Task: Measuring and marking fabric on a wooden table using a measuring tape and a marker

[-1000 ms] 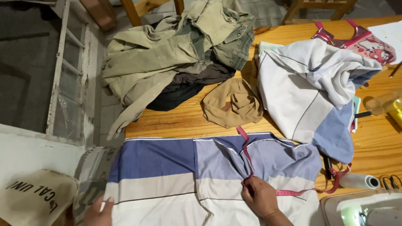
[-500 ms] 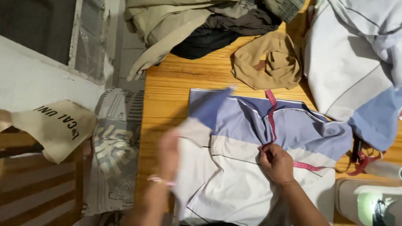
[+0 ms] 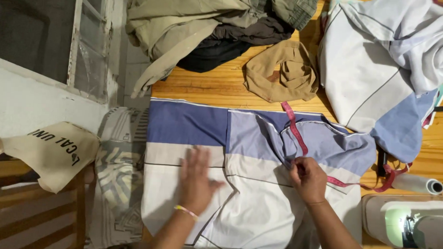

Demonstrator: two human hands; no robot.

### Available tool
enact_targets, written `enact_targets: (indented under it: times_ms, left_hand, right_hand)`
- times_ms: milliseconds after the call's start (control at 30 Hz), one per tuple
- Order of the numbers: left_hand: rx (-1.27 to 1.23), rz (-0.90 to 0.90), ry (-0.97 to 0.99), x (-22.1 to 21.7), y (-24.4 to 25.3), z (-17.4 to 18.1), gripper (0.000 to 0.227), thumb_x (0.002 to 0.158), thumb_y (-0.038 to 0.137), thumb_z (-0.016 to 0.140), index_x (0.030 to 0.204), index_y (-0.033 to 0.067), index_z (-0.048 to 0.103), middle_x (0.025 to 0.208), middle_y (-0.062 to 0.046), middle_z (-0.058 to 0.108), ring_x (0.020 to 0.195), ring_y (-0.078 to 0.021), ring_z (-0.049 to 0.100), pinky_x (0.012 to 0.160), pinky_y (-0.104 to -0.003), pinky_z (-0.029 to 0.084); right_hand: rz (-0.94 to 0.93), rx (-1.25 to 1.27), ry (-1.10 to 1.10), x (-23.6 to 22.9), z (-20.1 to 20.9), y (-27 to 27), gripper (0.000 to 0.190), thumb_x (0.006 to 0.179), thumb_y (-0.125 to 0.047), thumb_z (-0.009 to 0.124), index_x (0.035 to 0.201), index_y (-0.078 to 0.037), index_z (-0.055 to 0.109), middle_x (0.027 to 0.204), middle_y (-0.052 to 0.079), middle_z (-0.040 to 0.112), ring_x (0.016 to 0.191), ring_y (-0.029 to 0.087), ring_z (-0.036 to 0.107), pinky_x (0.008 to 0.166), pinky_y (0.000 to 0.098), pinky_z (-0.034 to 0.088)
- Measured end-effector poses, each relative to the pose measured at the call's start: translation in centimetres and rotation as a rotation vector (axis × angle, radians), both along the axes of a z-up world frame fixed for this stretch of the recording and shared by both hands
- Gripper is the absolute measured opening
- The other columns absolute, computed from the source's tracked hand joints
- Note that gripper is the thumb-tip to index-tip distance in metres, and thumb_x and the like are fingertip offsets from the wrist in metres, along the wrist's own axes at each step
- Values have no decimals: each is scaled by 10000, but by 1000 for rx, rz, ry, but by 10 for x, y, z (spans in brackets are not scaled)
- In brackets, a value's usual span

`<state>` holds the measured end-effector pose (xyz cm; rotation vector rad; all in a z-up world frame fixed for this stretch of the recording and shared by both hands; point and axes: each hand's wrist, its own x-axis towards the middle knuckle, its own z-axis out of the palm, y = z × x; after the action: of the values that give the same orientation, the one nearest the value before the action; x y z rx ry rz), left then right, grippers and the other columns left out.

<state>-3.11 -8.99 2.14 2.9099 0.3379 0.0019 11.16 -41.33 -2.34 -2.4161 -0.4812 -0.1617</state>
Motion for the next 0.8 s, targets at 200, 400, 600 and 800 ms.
enact_targets:
  times_ms: [200,400,600,800]
  left_hand:
    - [199,-282,-131,-17,-38,-29,1252,641,873,652,1640,278,188,1748,-50,68,1612,-247,45,1285,-512,15]
    - [91,-316,-75,-52,2,-19,1107,705,708,760,1610,244,322,1713,-66,222,1556,-265,224,1233,-507,149]
    - [231,-329,-112,-92,42,-33,1237,596,797,753,1617,275,288,1718,-30,235,1578,-223,224,1242,-467,185]
    - [239,-243,-183,-100,53,-89,1115,655,1017,349,1558,365,401,1659,72,383,1524,-143,376,1163,-456,358]
  right_hand:
    - [-93,-51,-1,8,2,-13,113,886,-168,698,993,-134,687,821,36,645,725,221,622,667,368,489]
    - [-132,-146,120,1,-5,-26,184,826,-217,720,1007,-186,705,823,23,688,743,220,671,706,380,524]
    - [-91,-195,181,5,5,-17,185,841,-326,688,932,-169,652,836,43,675,770,269,679,666,417,503]
    - [4,-149,-79,79,39,-7,149,809,-219,703,893,-125,623,809,83,649,758,313,654,644,436,485]
